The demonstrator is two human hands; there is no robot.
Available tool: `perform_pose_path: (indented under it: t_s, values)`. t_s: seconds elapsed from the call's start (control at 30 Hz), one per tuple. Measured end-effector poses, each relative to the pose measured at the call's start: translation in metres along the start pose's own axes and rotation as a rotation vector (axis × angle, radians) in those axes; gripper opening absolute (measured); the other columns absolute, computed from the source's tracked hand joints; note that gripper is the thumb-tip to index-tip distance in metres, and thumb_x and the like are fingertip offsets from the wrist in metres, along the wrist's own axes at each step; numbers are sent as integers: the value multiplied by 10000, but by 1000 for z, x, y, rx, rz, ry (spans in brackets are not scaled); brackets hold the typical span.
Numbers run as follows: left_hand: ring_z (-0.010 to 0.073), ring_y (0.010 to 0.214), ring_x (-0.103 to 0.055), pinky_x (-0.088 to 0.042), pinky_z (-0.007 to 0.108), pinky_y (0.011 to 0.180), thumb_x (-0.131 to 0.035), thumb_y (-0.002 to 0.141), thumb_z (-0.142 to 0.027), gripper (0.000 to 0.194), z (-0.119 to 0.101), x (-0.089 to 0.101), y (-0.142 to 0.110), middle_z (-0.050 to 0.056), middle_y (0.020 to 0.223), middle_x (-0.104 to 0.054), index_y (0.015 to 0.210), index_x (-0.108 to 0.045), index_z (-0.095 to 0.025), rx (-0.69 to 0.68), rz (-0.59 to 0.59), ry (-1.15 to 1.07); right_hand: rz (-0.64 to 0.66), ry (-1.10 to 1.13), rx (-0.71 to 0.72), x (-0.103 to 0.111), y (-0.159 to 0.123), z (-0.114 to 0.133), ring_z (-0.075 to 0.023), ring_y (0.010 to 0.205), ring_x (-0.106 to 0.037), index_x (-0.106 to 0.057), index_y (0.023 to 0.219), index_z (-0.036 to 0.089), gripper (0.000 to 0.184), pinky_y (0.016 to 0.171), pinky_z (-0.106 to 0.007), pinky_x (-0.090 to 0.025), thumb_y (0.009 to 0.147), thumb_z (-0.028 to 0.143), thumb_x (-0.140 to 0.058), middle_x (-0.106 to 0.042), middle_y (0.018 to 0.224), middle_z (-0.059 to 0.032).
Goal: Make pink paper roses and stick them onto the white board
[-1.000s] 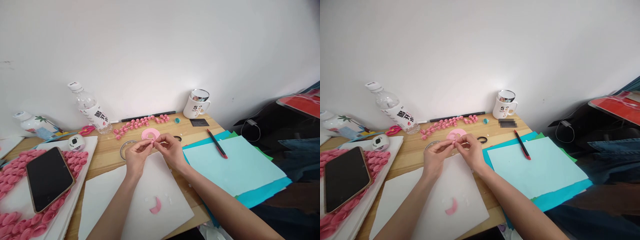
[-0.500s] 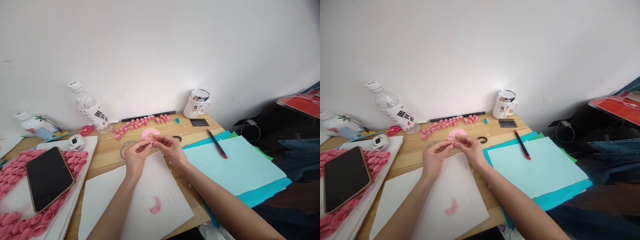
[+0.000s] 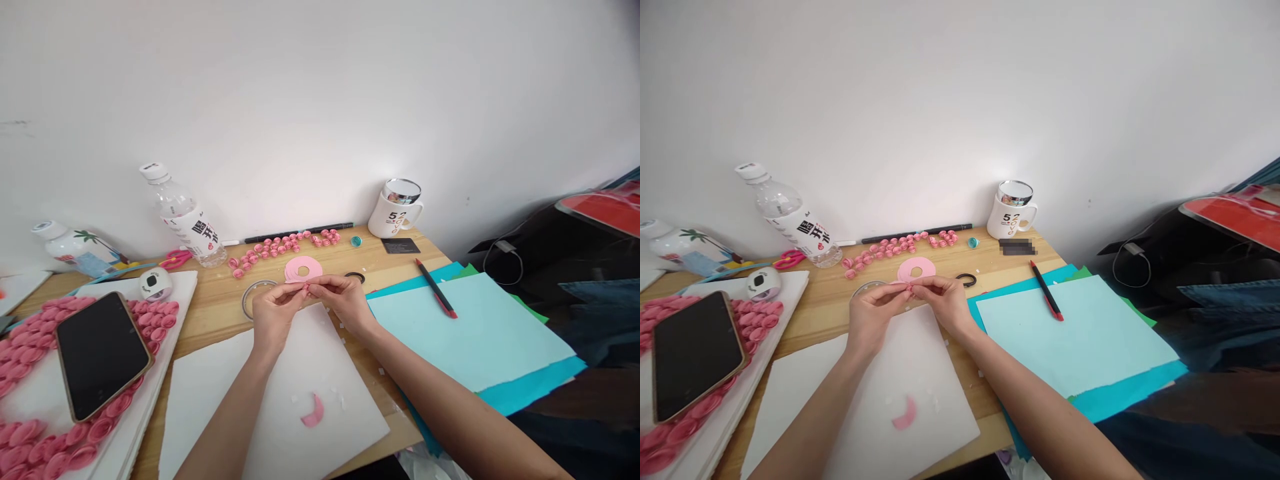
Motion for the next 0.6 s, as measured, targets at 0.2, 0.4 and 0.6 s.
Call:
perform_pose_path:
  t_s: [0.2, 0.4, 0.6]
  values:
    - [224, 803, -664, -537, 347, 763, -745, 577, -267, 196, -3, 5, 1, 79, 818, -720, 736, -730, -154, 10, 43, 101, -13, -205, 168, 3, 2, -1, -186, 783, -630, -735, 755, 236, 154, 731, -327, -517, 678, 364, -698, -693, 813, -40]
    - [198, 745, -678, -545, 343, 724, -762, 550, -234, 361, -3, 4, 1, 82, 807, -718, 867, -626, -129, 85, -23, 9, 11, -344, 301, 4, 2, -3, -178, 769, -627, -718, 782, 225, 99, 702, -317, -518, 751, 264, -633, -675, 810, -50]
    - [172, 699, -672, -544, 312, 668, -764, 546, -222, 539, -2, 2, 2, 51, 782, -696, 1017, -514, -146, 100, -77, -55, 23, -293, 280, 3, 1, -5, -192, 829, -644, -713, 785, 214, 91, 749, -332, -531, 737, 223, -636, -697, 872, -61]
Point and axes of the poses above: each hand's wrist, its own y-axis towards the middle knuckle, its own x-axis out of the back of the hand, z = x × y, the point moved 2 cm from there along y, towards the middle knuckle
